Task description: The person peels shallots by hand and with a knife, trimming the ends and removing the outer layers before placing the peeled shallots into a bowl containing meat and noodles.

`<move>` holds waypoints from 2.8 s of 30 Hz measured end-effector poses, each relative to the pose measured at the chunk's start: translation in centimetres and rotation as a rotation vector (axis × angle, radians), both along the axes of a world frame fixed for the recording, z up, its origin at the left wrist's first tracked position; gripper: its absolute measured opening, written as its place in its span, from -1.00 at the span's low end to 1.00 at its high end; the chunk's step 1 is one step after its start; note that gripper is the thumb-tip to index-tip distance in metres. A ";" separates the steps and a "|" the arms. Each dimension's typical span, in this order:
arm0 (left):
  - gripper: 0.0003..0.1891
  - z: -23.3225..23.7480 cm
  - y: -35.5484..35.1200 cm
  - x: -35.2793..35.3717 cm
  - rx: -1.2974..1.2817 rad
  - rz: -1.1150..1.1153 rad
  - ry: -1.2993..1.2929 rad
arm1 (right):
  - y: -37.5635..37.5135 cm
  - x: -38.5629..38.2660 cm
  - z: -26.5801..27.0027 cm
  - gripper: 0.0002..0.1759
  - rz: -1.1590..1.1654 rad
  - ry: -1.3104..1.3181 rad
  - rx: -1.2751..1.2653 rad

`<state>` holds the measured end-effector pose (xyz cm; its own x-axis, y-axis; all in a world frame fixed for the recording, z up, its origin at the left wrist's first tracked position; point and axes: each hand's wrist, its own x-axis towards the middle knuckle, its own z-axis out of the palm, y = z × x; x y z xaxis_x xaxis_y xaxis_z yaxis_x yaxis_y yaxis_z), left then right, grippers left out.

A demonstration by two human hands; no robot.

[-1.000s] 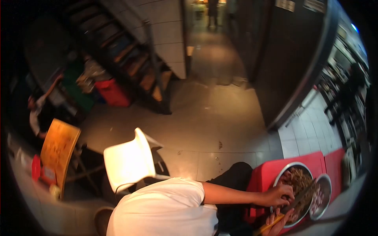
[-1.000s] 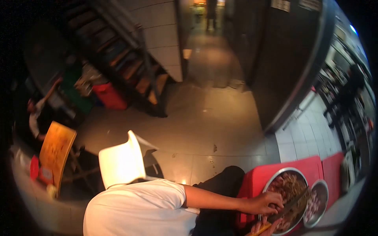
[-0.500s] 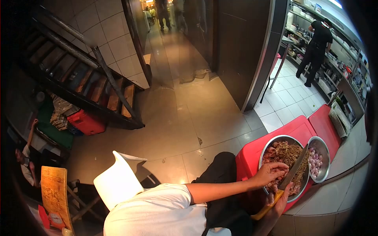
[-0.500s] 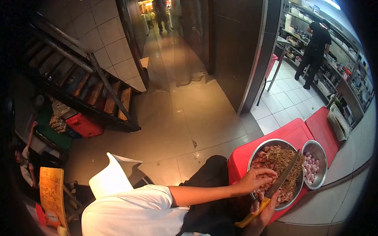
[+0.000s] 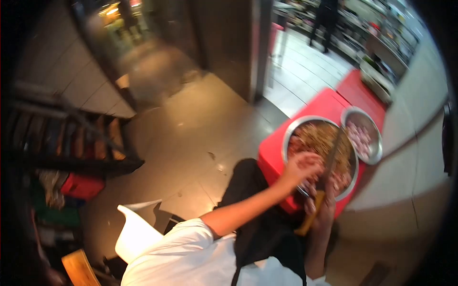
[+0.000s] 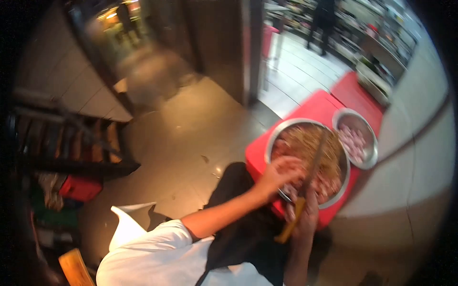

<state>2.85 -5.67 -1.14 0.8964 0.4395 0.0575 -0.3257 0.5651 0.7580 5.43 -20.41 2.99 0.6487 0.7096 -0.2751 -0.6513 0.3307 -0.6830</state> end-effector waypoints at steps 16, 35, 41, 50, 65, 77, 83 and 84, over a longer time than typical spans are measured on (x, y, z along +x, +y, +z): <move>-0.57 1.5 1.4 -0.1 -0.183 -0.159 0.060 | -2.2 3.8 -1.5 -0.43 0.116 -0.171 -0.221; -0.67 -0.3 2.1 0.3 -0.033 -0.128 0.026 | -1.3 2.6 0.8 -0.42 0.158 -0.662 -0.383; -0.70 0.6 1.6 -0.1 -0.047 -0.134 0.019 | -0.8 2.4 0.4 -0.40 0.089 -0.859 -0.400; -0.70 0.9 1.1 -0.7 0.052 -0.067 0.056 | -0.9 2.4 0.5 -0.37 0.091 -1.053 -0.333; -0.74 -0.2 1.0 -0.8 0.093 -0.029 0.038 | -0.2 1.1 0.3 -0.48 0.071 -0.625 -0.364; -0.68 0.4 1.3 -0.5 -0.159 -0.158 0.030 | -0.3 1.4 1.0 -0.44 0.089 -0.569 -0.271; -0.71 0.4 1.5 -0.6 0.038 -0.069 0.058 | -0.4 1.4 1.4 -0.41 0.153 -0.704 -0.442; -0.71 0.4 1.5 -0.7 0.082 -0.060 0.058 | -0.4 1.4 1.1 -0.41 0.140 -0.740 -0.459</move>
